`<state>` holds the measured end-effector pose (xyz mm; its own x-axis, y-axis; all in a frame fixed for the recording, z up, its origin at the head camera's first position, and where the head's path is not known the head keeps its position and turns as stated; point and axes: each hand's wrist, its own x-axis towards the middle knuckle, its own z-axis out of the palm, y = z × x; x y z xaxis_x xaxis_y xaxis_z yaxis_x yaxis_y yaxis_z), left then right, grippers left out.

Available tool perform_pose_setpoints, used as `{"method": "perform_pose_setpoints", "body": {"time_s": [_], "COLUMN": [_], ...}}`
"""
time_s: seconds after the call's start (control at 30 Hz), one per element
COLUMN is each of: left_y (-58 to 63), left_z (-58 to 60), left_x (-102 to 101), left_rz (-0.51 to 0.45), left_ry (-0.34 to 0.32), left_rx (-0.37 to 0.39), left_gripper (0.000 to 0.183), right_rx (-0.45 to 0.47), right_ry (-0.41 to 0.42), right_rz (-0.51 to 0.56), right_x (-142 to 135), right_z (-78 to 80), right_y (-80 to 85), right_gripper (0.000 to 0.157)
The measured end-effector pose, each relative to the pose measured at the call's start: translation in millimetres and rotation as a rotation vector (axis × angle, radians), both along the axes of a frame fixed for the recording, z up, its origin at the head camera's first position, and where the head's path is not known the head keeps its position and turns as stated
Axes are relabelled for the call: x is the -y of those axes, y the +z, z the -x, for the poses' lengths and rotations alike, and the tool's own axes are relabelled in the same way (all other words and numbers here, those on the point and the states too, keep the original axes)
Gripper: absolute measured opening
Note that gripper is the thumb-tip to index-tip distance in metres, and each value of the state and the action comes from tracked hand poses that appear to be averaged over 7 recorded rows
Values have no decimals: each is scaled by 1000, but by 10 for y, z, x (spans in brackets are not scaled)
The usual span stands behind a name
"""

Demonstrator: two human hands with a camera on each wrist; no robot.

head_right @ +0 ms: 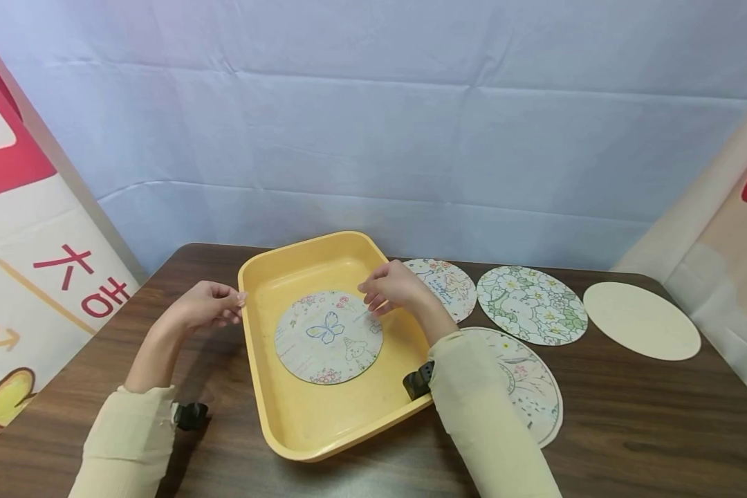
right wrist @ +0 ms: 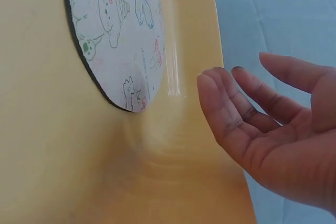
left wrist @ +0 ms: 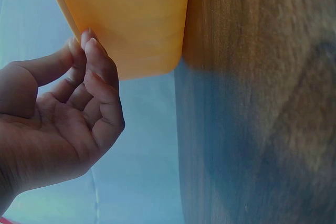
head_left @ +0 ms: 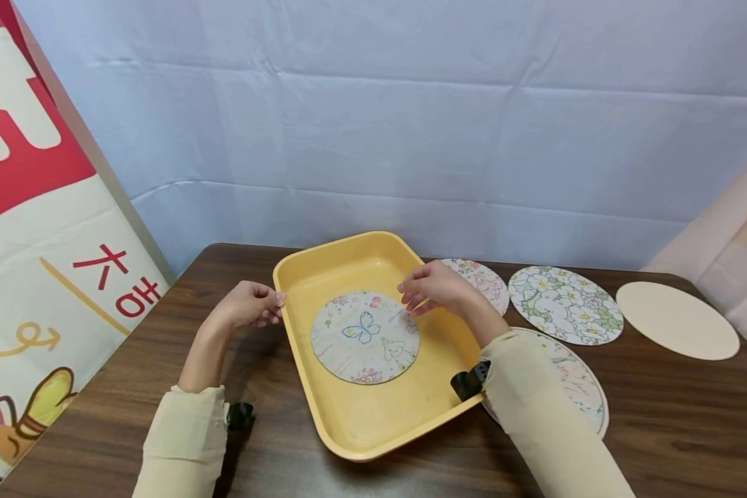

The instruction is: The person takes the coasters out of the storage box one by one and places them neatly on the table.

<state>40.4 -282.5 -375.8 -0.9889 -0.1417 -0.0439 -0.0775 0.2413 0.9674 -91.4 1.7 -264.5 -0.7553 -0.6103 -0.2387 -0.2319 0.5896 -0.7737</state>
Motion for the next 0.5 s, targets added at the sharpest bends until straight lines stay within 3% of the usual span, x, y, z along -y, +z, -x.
{"method": "perform_pose_setpoints", "body": {"time_s": [0.5], "left_y": [14], "left_z": [5], "left_x": [5], "left_rz": [4], "left_ry": [3], "left_rx": [10], "left_gripper": [30], "right_rx": [-29], "right_ry": [-30], "right_rz": [-93], "right_x": [16], "right_z": [8], "right_y": [-58], "right_gripper": [26]}}
